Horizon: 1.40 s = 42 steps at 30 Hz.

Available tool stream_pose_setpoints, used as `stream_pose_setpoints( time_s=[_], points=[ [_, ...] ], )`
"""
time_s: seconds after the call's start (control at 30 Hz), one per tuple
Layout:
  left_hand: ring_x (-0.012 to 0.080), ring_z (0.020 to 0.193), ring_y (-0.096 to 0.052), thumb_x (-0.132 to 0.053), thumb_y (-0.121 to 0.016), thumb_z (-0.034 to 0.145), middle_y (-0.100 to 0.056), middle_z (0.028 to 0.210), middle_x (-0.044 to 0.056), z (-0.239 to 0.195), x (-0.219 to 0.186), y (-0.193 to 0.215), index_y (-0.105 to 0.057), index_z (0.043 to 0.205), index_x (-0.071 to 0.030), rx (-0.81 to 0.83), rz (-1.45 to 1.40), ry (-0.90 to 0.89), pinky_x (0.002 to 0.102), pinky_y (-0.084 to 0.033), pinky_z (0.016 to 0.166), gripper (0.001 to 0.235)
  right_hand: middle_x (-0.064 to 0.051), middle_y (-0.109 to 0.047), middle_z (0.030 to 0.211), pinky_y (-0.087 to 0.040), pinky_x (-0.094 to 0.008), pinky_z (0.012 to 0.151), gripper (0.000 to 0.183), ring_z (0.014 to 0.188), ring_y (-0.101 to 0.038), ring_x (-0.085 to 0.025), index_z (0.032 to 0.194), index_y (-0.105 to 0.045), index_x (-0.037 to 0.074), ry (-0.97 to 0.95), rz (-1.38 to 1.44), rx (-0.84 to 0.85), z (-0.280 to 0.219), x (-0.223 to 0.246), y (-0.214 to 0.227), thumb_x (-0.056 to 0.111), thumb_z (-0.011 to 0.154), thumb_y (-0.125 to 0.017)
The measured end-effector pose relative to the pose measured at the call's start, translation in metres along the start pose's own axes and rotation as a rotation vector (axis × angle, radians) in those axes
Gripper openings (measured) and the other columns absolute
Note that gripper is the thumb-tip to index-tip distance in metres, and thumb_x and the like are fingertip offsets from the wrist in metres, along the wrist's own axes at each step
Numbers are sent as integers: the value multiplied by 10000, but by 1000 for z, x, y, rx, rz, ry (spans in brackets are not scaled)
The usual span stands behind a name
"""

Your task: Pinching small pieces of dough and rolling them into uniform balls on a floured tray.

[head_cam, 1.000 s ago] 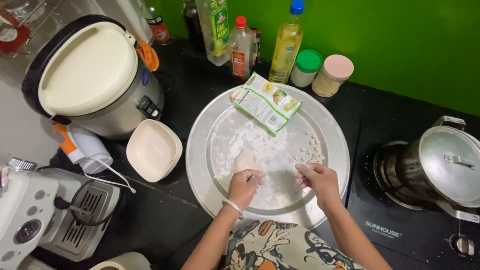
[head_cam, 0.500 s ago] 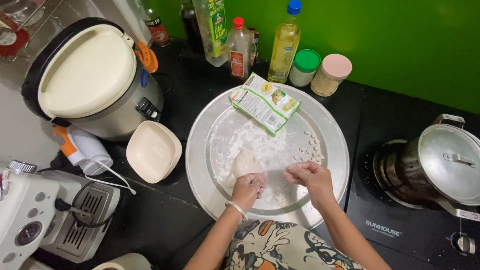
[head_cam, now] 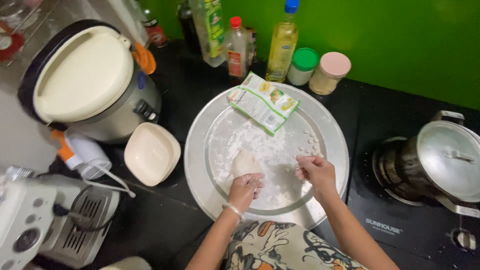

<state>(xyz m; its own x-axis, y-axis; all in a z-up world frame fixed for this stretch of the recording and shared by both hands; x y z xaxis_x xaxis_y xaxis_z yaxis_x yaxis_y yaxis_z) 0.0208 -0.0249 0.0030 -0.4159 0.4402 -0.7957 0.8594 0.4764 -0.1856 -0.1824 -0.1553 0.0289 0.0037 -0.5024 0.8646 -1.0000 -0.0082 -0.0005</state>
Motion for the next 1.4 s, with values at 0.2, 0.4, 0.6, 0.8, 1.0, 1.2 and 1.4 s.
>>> stream_pose_setpoints(
  time_s=[0.2, 0.4, 0.6, 0.8, 1.0, 1.2, 1.4],
  points=[
    [140, 631, -538, -27, -691, 809, -702, 852, 50, 11, 15, 25, -823, 1173, -133, -124, 120, 93, 256, -468, 545, 401, -27, -796, 885, -461, -309, 494, 523, 581, -609, -130, 1048, -814, 155, 318, -442, -36, 122, -62, 22, -32, 629, -562],
    [198, 642, -486, -101, -528, 1014, -650, 858, 163, -30, -46, -4, -747, 1311, -26, -101, 278, 133, 329, -403, 578, 376, 40, -422, 677, -325, -310, 415, 257, 536, -402, -105, 917, -691, 169, 118, -409, 14, 85, 18, 11, 199, 769, -898],
    [196, 690, -557, -95, -543, 1038, -724, 942, 184, -23, -40, 0, -742, 1310, -42, -87, 291, 126, 309, -488, 613, 342, 6, -790, 906, -557, -237, 763, 194, 823, -739, -103, 968, -778, 117, 413, -522, 42, 145, -4, 21, 115, 779, -819],
    [166, 668, -540, -82, -566, 1030, -716, 954, 148, -30, -45, -5, -724, 1311, -60, -97, 220, 194, 271, -490, 591, 324, -30, -799, 946, -562, -300, 777, 153, 884, -739, -157, 949, -818, 107, 474, -725, -18, 106, 41, 22, 99, 801, -783],
    [161, 650, -535, -90, -559, 1002, -709, 911, 152, -8, -12, 6, -746, 1263, -35, -46, 176, 105, 271, -470, 563, 326, 20, -595, 782, -429, -306, 638, 311, 714, -550, -120, 758, -619, 148, 476, -741, -68, 108, 48, 28, 169, 723, -928],
    [197, 649, -561, -8, -679, 919, -742, 962, 273, -4, -8, 3, -671, 1234, 32, -97, -67, 110, 276, -445, 538, 317, -145, -721, 899, -642, -334, 800, 213, 830, -762, -255, 966, -691, -19, 307, -253, 85, 120, 40, 30, -147, 889, -540],
    [184, 594, -520, -9, -806, 849, -621, 734, 113, 5, 3, 2, -744, 1048, 91, -55, -270, 25, 300, -416, 514, 230, -77, -774, 1181, -636, -309, 783, 273, 860, -785, -178, 1117, -739, 89, 396, -374, 351, 54, 59, 6, 58, 848, -775]
  ],
)
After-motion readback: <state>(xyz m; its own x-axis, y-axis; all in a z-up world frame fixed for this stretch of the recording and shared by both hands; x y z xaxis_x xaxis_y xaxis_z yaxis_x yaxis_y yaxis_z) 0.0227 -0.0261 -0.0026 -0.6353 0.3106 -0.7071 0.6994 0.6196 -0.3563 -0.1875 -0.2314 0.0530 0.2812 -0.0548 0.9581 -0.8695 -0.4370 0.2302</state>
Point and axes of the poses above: each hand's wrist, its own z-axis towards the middle knuckle, its own y-axis out of the back of the hand, x = y × z, the point moved 4 cm from there along z, towards the middle knuckle
